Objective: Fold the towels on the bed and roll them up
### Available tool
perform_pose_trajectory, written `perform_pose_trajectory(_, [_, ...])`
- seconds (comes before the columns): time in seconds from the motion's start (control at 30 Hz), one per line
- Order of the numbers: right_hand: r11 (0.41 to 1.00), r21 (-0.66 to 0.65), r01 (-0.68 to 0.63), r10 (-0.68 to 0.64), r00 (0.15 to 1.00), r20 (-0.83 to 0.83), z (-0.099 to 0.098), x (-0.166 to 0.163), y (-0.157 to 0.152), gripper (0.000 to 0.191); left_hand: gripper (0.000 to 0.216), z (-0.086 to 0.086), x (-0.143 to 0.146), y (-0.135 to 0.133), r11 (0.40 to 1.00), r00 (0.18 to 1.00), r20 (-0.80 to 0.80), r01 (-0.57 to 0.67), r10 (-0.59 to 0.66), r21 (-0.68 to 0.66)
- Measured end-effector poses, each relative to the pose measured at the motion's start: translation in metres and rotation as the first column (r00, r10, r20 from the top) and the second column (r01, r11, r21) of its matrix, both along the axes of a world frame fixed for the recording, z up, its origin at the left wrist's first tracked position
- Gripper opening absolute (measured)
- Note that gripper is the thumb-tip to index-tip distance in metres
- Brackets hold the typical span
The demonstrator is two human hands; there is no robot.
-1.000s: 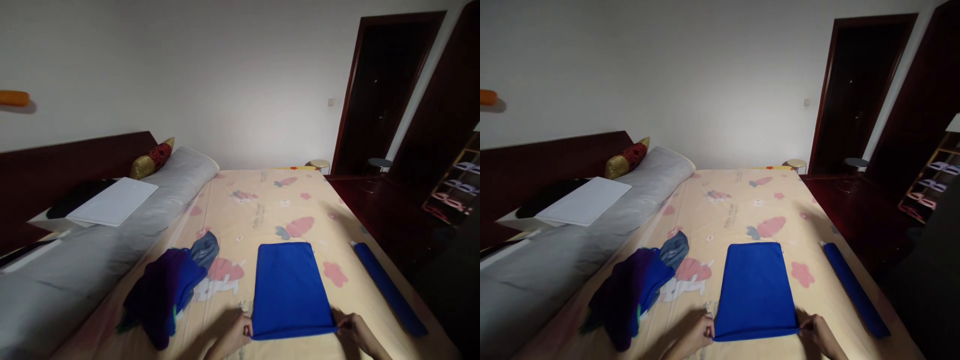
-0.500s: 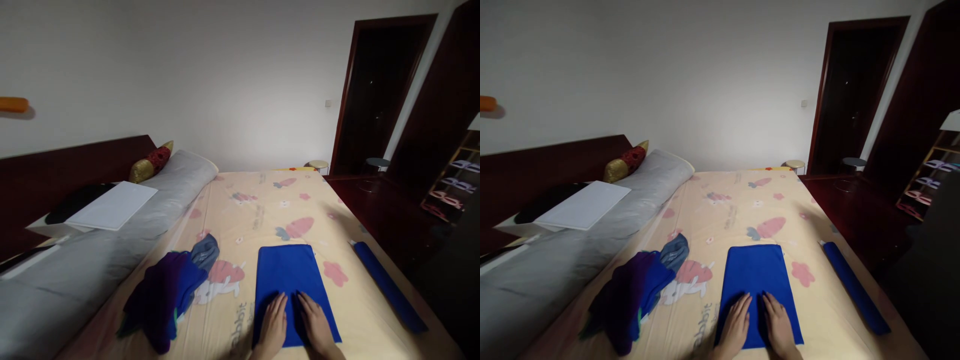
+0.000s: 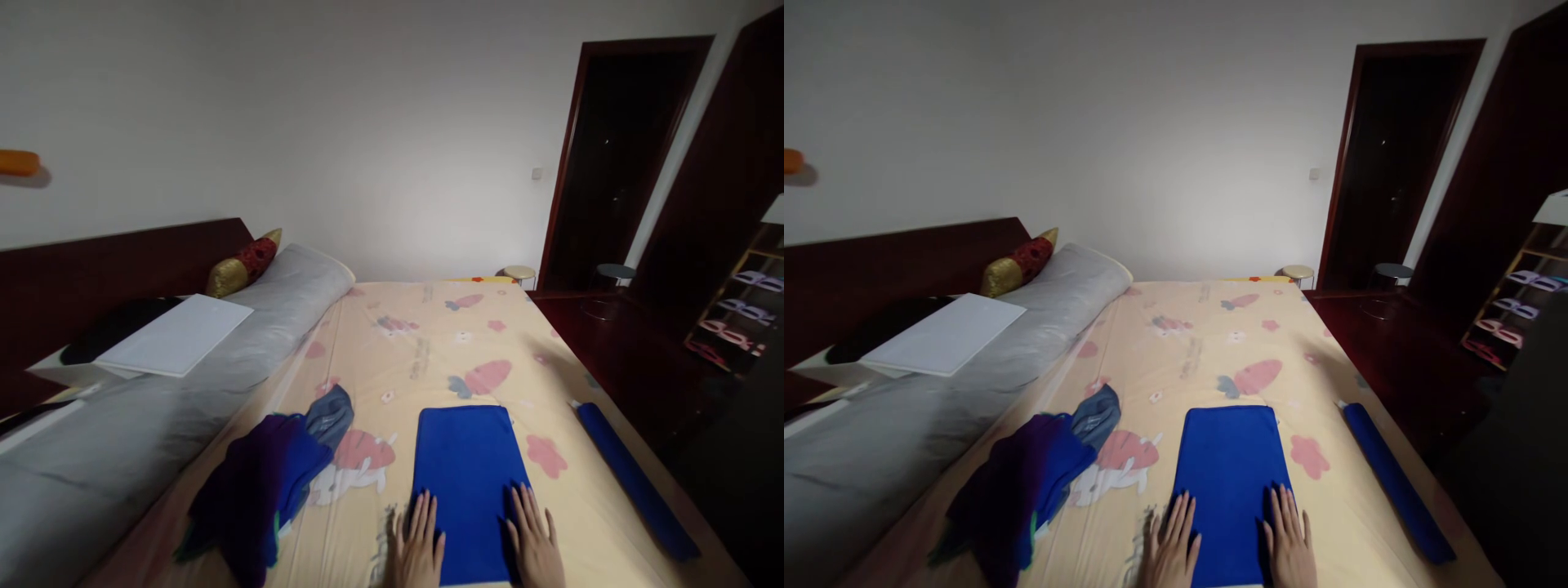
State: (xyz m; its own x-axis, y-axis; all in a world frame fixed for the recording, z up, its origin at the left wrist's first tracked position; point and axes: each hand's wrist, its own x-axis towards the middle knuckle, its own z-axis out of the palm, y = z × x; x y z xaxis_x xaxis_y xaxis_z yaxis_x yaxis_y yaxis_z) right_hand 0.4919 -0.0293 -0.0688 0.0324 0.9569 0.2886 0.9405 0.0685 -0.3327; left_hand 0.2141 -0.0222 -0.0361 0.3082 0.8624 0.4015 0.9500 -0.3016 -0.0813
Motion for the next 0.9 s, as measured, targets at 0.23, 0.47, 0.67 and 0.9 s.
perform_pose_trajectory(0.23, [0.942,-0.03,-0.334,0.334,0.943,0.003,-0.003,-0.052,0.02,0.051,0.062,0.008,0.052,0.017,0.977,0.977,0.005,0.212,-0.212,0.007])
perform_pose_trajectory(0.47, [0.998,0.029,-0.053,0.052,0.998,0.046,-0.056,0.034,0.012,0.058,0.063,-0.038,-0.033,0.015,0.996,0.998,-0.041,0.051,-0.048,0.069])
perform_pose_trajectory(0.67, [0.988,-0.048,-0.145,0.144,0.989,-0.01,-0.024,-0.008,0.061,0.056,0.07,-0.039,0.004,0.055,0.986,0.988,0.031,0.152,-0.151,-0.062])
perform_pose_trajectory(0.9, [0.882,-0.247,-0.402,0.386,0.916,-0.111,0.013,-0.048,0.149,0.055,0.078,-0.01,0.065,0.146,0.908,0.965,0.187,0.238,-0.182,-0.346])
